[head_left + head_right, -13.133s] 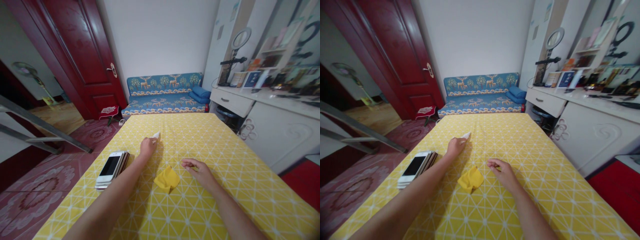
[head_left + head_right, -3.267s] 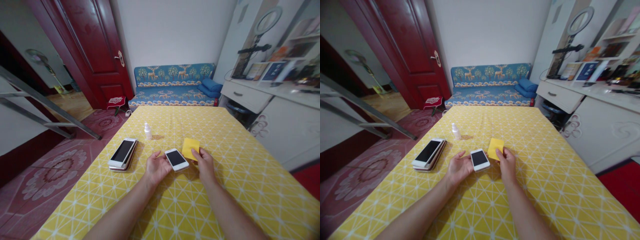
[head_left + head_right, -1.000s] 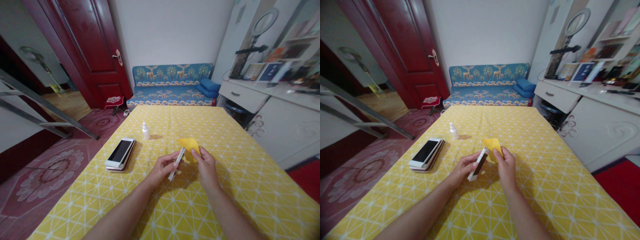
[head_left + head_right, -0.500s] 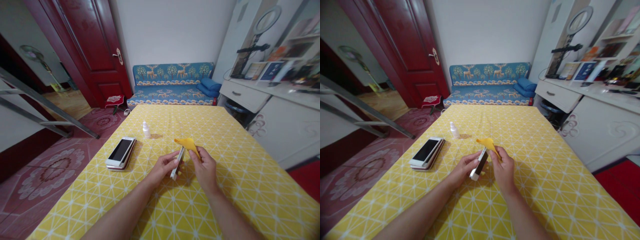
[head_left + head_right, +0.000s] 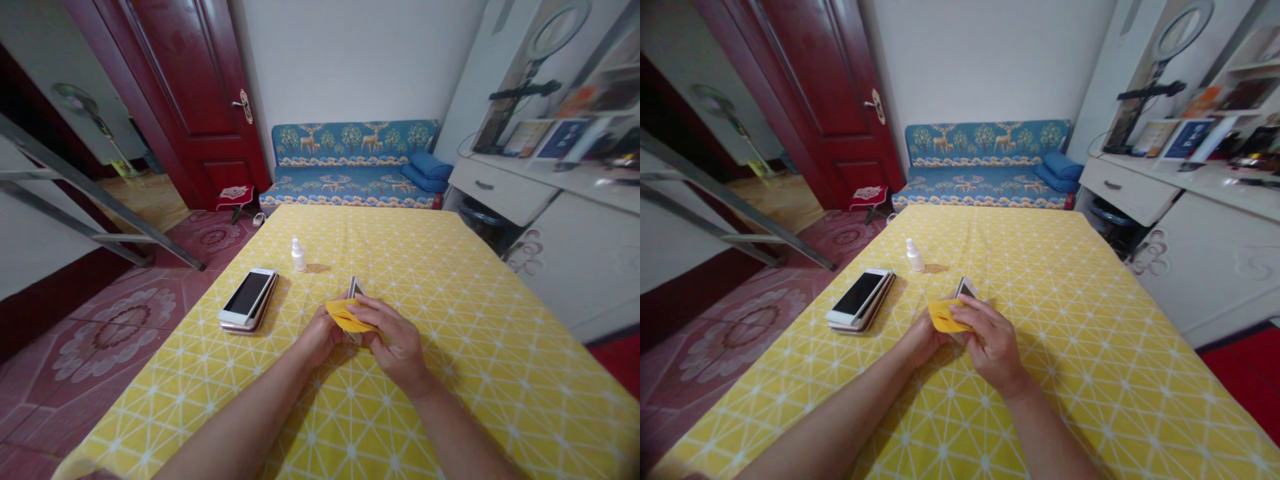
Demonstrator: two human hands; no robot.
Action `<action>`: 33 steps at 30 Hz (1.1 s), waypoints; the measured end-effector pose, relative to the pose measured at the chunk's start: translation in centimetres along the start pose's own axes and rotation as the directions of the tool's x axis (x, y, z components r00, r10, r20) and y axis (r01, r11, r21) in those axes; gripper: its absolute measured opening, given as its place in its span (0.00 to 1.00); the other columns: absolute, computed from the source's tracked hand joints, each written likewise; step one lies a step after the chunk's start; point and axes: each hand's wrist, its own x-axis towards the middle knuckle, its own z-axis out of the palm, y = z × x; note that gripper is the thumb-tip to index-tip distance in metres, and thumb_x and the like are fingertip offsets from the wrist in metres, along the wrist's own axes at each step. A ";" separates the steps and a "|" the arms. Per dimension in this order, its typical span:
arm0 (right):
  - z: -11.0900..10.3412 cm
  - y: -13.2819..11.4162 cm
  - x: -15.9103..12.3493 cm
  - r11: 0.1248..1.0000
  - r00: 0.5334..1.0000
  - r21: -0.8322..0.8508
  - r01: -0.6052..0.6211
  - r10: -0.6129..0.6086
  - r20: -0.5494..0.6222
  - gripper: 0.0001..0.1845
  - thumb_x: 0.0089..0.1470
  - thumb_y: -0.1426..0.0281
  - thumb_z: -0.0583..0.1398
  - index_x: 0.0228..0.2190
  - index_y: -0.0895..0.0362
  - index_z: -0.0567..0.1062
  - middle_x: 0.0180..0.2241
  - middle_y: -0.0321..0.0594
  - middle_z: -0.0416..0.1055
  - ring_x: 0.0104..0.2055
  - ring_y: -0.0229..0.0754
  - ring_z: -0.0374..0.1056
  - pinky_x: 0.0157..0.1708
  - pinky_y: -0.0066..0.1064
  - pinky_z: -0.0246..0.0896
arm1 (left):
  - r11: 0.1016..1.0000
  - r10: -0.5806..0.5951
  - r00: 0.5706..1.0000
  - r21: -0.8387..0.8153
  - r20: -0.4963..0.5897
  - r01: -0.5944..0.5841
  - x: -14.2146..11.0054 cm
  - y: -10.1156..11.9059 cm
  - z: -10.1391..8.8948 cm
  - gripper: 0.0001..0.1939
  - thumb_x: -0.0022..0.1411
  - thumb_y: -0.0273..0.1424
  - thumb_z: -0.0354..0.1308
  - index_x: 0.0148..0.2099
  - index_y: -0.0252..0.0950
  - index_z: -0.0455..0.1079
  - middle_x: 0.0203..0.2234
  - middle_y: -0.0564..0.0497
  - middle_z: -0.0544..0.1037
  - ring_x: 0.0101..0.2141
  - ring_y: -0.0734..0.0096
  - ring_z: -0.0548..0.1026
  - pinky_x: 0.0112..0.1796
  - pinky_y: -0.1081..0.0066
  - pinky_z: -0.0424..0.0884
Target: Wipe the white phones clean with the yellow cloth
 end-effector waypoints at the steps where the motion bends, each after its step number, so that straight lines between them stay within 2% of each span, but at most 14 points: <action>1: 0.0 0.0 0.0 0.999 0.999 0.003 0.035 -0.035 0.019 0.22 0.53 0.81 0.56 0.46 0.50 0.75 0.47 0.39 0.76 0.56 0.47 0.67 0.55 0.46 0.64 | 0.999 0.013 1.000 -0.031 -0.007 -0.013 0.1 0.0 0.0 0.14 0.58 0.36 0.62 0.43 0.33 0.74 0.33 0.46 0.79 0.30 0.71 0.76 0.32 0.74 0.71; 5: 0.1 -0.1 0.0 0.991 0.988 0.012 0.134 -0.134 0.075 0.25 0.50 0.84 0.56 0.47 0.52 0.73 0.47 0.40 0.76 0.58 0.48 0.65 0.54 0.46 0.66 | 0.989 0.056 0.998 -0.138 -0.036 -0.060 0.4 0.2 0.0 0.12 0.57 0.34 0.63 0.41 0.32 0.73 0.30 0.49 0.78 0.28 0.73 0.75 0.32 0.75 0.70; 8: 0.2 -0.2 -0.1 0.982 0.976 0.010 0.190 -0.190 0.102 0.27 0.49 0.85 0.57 0.49 0.52 0.72 0.47 0.40 0.76 0.58 0.48 0.64 0.54 0.47 0.66 | 0.977 0.041 0.997 -0.204 -0.065 -0.053 0.2 0.4 0.0 0.12 0.56 0.34 0.64 0.41 0.32 0.73 0.29 0.50 0.77 0.27 0.74 0.74 0.32 0.74 0.69; 15: 0.5 -0.1 -0.3 0.973 0.964 -0.001 0.231 -0.229 0.135 0.25 0.50 0.85 0.57 0.48 0.53 0.71 0.49 0.41 0.75 0.59 0.47 0.64 0.52 0.46 0.68 | 0.930 -0.164 0.986 -0.339 -0.033 0.143 -0.1 1.0 0.0 0.19 0.60 0.41 0.58 0.44 0.27 0.72 0.35 0.41 0.79 0.32 0.66 0.78 0.36 0.70 0.72; 18: 0.4 0.0 -0.2 0.975 0.968 -0.029 0.221 -0.216 0.129 0.25 0.50 0.85 0.57 0.47 0.53 0.72 0.48 0.41 0.75 0.58 0.47 0.65 0.52 0.45 0.68 | 0.904 -0.202 0.979 -0.389 -0.026 0.177 -0.1 1.3 0.0 0.22 0.62 0.42 0.56 0.47 0.26 0.71 0.38 0.39 0.79 0.35 0.63 0.78 0.38 0.68 0.72; 23: 0.2 0.2 0.0 0.978 0.976 -0.074 0.197 -0.189 0.110 0.25 0.50 0.84 0.56 0.47 0.53 0.72 0.47 0.40 0.76 0.57 0.46 0.66 0.52 0.45 0.68 | 0.904 -0.138 0.990 -0.412 -0.031 0.113 0.0 1.4 -0.3 0.24 0.64 0.41 0.54 0.52 0.27 0.69 0.39 0.40 0.79 0.36 0.62 0.78 0.41 0.66 0.72; 29: 0.0 1.0 -0.1 0.979 0.987 -0.131 0.156 -0.148 0.069 0.24 0.49 0.84 0.56 0.45 0.52 0.74 0.46 0.39 0.76 0.55 0.45 0.68 0.52 0.44 0.68 | 0.924 -0.006 0.999 -0.383 -0.043 -0.010 0.2 1.4 -0.9 0.25 0.65 0.39 0.52 0.57 0.27 0.65 0.48 0.36 0.76 0.48 0.57 0.75 0.51 0.60 0.68; 33: -0.1 1.4 -0.3 0.979 0.994 -0.173 0.111 -0.109 0.020 0.24 0.49 0.85 0.56 0.46 0.52 0.74 0.47 0.40 0.76 0.53 0.44 0.70 0.52 0.43 0.68 | 0.929 0.049 0.998 -0.366 -0.031 -0.057 0.3 1.5 -1.0 0.23 0.64 0.36 0.54 0.57 0.28 0.64 0.50 0.36 0.75 0.51 0.56 0.73 0.52 0.60 0.68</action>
